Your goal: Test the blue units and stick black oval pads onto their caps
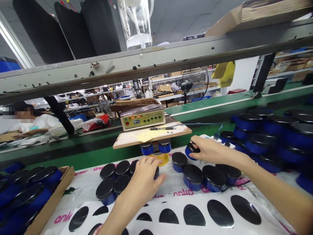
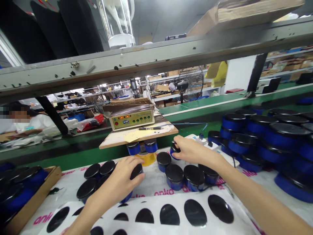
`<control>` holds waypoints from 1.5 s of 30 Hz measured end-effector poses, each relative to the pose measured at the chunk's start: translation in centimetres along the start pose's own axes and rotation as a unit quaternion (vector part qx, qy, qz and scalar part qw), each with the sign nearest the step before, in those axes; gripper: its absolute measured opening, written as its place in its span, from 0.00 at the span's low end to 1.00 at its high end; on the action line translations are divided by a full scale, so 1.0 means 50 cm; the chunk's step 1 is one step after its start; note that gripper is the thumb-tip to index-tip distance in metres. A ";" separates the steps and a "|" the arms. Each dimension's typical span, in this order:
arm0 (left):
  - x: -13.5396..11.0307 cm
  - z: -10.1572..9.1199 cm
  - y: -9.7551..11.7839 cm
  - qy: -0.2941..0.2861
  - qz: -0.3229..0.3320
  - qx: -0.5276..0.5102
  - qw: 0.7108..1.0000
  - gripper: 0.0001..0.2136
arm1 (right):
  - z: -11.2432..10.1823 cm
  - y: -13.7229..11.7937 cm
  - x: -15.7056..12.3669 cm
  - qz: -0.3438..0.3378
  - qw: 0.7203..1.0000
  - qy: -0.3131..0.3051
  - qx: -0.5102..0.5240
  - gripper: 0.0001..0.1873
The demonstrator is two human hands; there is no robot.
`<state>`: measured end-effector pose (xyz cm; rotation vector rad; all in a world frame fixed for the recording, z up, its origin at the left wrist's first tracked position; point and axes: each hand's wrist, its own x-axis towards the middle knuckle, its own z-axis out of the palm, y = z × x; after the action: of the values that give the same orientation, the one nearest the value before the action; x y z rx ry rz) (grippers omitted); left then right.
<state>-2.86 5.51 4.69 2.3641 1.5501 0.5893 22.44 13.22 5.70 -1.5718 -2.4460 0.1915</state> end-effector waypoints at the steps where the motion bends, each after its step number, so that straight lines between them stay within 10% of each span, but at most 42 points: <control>1: -0.002 0.001 0.005 0.002 0.014 -0.027 1.000 0.20 | -0.008 -0.020 -0.010 -0.016 0.999 0.018 0.022 0.11; 6: -0.013 -0.001 0.036 -0.021 0.022 -0.136 0.990 0.42 | -0.013 -0.124 -0.062 -0.128 0.975 0.008 0.183 0.11; 26: -0.015 -0.005 0.037 -0.082 0.022 -0.111 0.990 0.24 | 0.093 -0.177 -0.048 -0.073 0.960 0.025 0.268 0.14; 36: -0.023 0.008 0.028 -0.130 0.051 0.111 0.984 0.22 | -0.021 -0.006 -0.049 -0.024 0.999 0.002 0.022 0.16; 45: -0.026 0.013 0.007 -0.114 -0.013 0.193 0.975 0.28 | 0.061 -0.019 -0.004 -0.028 0.999 0.007 0.044 0.17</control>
<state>-2.74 4.19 3.99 2.5658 1.7075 0.0017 20.88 12.65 2.94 -1.4609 -2.4317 0.2735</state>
